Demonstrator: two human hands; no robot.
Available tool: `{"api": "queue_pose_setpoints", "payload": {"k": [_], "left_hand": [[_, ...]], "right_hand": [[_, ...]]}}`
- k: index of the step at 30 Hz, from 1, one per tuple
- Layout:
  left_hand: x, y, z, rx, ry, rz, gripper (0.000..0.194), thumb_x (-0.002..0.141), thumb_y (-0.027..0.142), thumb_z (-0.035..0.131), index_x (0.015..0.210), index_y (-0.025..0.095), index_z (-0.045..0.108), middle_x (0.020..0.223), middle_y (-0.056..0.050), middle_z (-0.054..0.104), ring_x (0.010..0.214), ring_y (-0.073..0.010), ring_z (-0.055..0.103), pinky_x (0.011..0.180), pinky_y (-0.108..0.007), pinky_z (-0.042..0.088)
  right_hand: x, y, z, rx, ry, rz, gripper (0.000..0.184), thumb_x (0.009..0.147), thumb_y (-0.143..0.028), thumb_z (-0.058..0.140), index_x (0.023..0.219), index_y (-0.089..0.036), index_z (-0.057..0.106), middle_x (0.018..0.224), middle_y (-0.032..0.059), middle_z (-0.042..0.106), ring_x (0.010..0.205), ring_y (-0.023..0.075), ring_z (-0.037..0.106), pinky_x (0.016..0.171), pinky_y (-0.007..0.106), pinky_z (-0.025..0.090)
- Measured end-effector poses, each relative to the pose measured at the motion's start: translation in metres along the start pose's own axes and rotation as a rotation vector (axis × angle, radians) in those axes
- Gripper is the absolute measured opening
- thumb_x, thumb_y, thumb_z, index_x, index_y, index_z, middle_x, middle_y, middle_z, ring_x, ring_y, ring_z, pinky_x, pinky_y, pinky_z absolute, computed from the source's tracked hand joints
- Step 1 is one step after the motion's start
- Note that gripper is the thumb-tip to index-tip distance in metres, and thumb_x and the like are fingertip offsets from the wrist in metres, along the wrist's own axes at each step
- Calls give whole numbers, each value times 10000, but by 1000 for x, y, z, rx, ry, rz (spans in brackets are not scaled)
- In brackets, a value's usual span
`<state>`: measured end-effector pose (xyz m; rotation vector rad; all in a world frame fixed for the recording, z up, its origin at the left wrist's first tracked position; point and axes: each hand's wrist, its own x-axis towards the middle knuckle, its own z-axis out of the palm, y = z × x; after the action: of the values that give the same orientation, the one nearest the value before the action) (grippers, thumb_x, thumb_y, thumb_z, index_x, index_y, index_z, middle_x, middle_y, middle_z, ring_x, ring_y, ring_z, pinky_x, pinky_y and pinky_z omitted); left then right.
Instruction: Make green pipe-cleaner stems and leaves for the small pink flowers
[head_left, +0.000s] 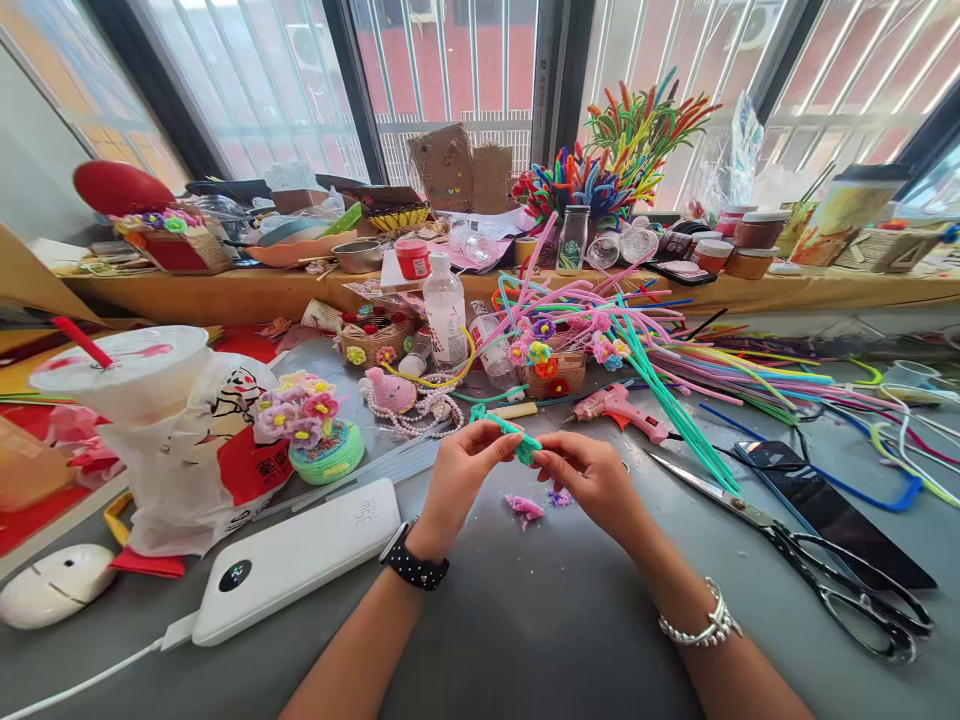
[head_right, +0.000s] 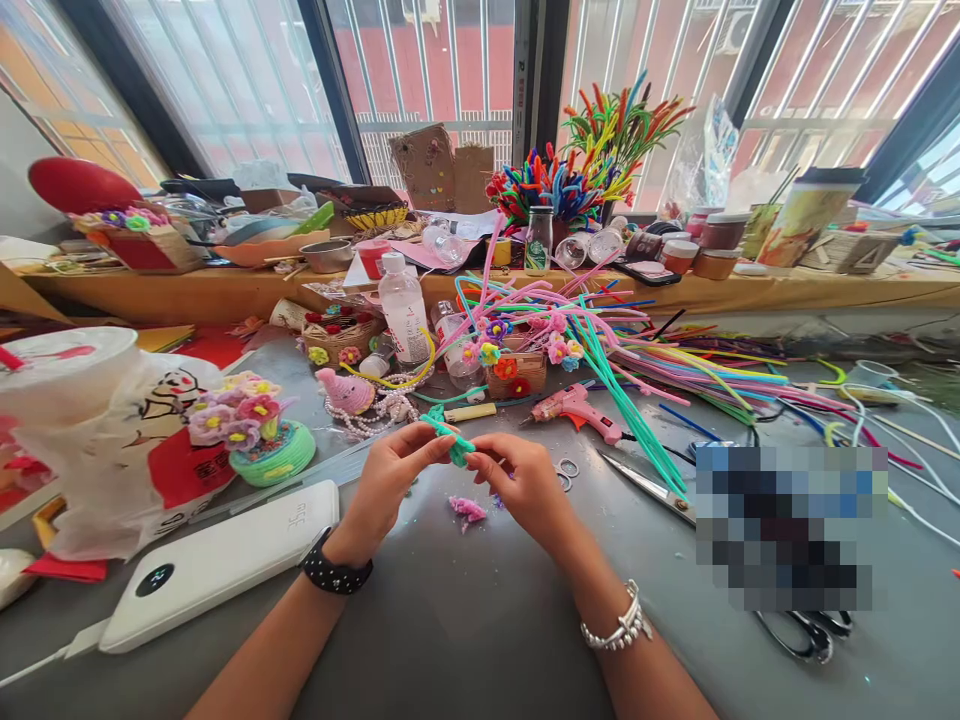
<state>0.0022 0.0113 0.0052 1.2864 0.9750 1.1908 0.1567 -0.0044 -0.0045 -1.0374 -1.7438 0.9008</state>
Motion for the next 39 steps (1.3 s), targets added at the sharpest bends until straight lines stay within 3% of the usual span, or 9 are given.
{"api": "queue_pose_setpoints", "payload": {"k": [7,12,19,25,29,32,34,36,39], "left_hand": [[1,-4,5,-33,-68,-61,175,650,267,617,761,138,654,719,-30,609,688,-135,530,675,-255,429],[0,-3,4,42,-81,-70,170,631,274,631,723,135,667,693,-32,599,672,-136,514,642,-239,421],[-3,-2,7,98,-62,-71,185,635,312,615,600,134,651,580,-11,559,609,-129,499,591,-224,418],[-3,-4,9,57,-52,-77,198,621,321,622,572,130,629,579,-9,582,621,-139,528,611,-235,424],[-2,-1,6,-33,-114,-180,196,670,327,574,721,142,612,691,-35,631,627,-139,574,647,-274,452],[-1,0,1,112,-233,-181,202,685,331,554,721,140,609,651,-31,621,545,-124,563,546,-236,442],[0,1,-1,270,-294,-126,216,693,330,541,640,136,619,565,-12,593,486,-105,529,490,-202,407],[0,1,-3,342,-313,-102,217,699,322,533,633,141,632,521,1,577,453,-96,510,473,-194,394],[1,1,-3,276,-274,-114,183,662,282,580,778,154,641,591,-11,617,508,-118,553,515,-214,437]], "right_hand": [[-1,0,8,-53,54,2,201,806,-311,431,843,-165,564,685,15,583,560,104,549,496,191,430],[-2,0,7,-253,75,-45,246,816,-353,407,738,-169,549,633,8,568,557,116,518,518,209,394],[-3,2,10,-482,143,-167,275,852,-281,338,668,-174,512,579,10,524,542,124,475,516,218,343],[-4,4,12,-400,151,-103,328,856,-288,325,587,-180,479,511,-13,496,473,106,456,481,208,327],[-2,4,8,-331,194,-26,355,844,-343,349,567,-175,494,477,-25,475,448,98,450,465,203,324],[-1,3,4,-243,252,8,231,775,-388,470,780,-166,535,516,-35,485,456,101,456,444,197,344],[0,3,2,-193,215,-7,255,747,-375,514,891,-166,527,585,-17,533,496,109,487,464,199,377],[1,4,1,-174,174,-11,199,756,-350,507,827,-171,557,619,4,568,524,115,512,488,207,398],[0,5,0,-116,166,52,188,764,-333,496,722,-167,572,566,8,569,496,118,525,468,212,409]]}}
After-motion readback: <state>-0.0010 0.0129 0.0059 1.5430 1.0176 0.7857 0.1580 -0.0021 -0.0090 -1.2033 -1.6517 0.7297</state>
